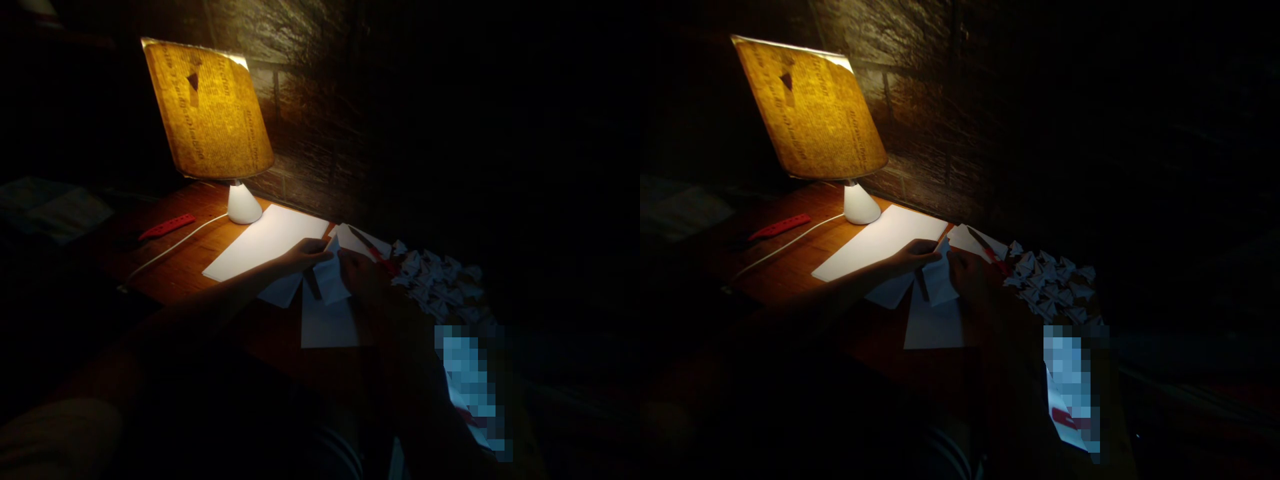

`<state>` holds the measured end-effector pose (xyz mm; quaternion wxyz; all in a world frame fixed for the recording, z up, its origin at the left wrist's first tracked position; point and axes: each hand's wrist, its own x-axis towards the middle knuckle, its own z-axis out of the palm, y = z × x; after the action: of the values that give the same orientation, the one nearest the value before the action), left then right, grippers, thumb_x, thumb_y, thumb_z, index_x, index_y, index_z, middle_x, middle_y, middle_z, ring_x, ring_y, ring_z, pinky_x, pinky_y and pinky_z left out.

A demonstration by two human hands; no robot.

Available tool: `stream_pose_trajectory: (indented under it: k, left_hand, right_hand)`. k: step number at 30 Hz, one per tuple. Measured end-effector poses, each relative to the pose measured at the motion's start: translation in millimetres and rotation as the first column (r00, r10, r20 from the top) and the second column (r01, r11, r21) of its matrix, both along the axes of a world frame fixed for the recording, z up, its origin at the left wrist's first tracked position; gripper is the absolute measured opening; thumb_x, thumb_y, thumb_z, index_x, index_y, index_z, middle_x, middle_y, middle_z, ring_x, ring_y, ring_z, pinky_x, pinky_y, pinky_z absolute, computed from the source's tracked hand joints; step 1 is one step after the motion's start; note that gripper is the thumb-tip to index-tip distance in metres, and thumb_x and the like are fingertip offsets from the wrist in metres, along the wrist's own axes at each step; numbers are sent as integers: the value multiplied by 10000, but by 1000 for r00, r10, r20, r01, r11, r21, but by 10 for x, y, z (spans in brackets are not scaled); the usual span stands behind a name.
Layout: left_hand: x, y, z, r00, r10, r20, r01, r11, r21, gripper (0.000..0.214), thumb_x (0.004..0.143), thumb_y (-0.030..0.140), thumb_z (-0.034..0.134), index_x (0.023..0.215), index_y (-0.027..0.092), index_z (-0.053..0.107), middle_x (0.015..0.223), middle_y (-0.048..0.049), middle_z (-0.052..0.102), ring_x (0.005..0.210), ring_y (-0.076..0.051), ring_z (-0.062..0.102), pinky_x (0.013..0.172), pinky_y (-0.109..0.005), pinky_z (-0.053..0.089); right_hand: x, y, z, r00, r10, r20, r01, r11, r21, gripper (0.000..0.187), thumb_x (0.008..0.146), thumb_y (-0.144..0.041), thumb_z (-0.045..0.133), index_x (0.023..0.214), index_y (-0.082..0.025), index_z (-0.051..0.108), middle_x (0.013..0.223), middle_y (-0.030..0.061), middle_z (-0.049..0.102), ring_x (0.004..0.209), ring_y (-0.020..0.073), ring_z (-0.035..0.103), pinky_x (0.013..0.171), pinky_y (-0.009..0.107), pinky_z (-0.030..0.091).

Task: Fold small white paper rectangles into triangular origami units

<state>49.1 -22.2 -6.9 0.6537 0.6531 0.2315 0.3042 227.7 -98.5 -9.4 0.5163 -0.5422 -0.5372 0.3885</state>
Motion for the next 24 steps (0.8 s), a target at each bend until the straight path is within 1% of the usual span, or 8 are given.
stream_pose_trajectory:
  k: [3,5,7,9,12,17,21,24]
  left_hand:
    - [5,4,-4,999,41,6,-41,999,29,579,734,610,885,957,101,725,817,-25,707,721,-134,640,641,-227,500]
    - [5,7,1,997,71,-9,-70,996,47,552,741,601,881,909,104,708,785,-21,691,710,-135,632,628,-225,491]
    - [7,6,11,996,86,-24,-85,994,64,560,741,620,873,855,107,682,747,-12,661,685,-126,609,600,-217,462]
    - [14,0,24,996,87,-30,-84,994,75,599,734,667,858,837,110,665,738,-8,643,671,-118,587,583,-211,436]
    - [33,-11,39,997,77,-19,-75,994,79,643,706,716,849,844,119,654,741,2,636,666,-114,573,569,-204,415]
    - [30,-3,18,998,56,-33,-55,998,28,671,712,747,829,872,113,676,713,6,628,627,-107,557,548,-206,405]
    - [-19,-17,35,997,6,-78,-9,999,-39,654,757,753,792,778,111,664,689,-18,628,618,-116,560,556,-227,419]
    - [-48,-39,82,994,-17,-108,17,1000,6,645,766,734,801,680,127,601,619,22,525,572,-87,473,519,-212,344]
  right_hand:
    - [35,-18,22,999,-44,12,43,998,35,391,867,-607,624,760,-236,693,819,100,752,894,294,688,752,375,532]
    - [52,-37,48,998,-55,31,53,998,38,321,818,-550,736,791,-231,709,887,121,768,954,303,686,773,367,528]
    - [45,-55,68,999,-19,29,18,1000,17,324,812,-546,743,759,-231,690,834,109,750,869,283,683,707,353,518]
    - [21,-66,77,999,38,6,-38,999,-17,381,863,-589,648,736,-231,663,738,70,699,726,244,651,622,340,490]
    - [-6,-71,87,996,90,-24,-91,994,-57,379,782,-592,700,695,-233,615,661,5,611,643,196,587,580,308,448]
    - [7,-78,148,997,39,-67,-45,994,-99,353,724,-575,699,710,-238,594,677,-27,587,648,168,537,605,296,426]
    - [10,-90,196,998,-15,-55,9,994,-110,358,728,-592,670,717,-245,588,652,-25,583,658,176,521,599,297,404]
    - [7,-93,201,999,-35,-37,31,994,-102,410,744,-643,651,686,-252,540,623,-25,558,648,179,512,589,299,394]
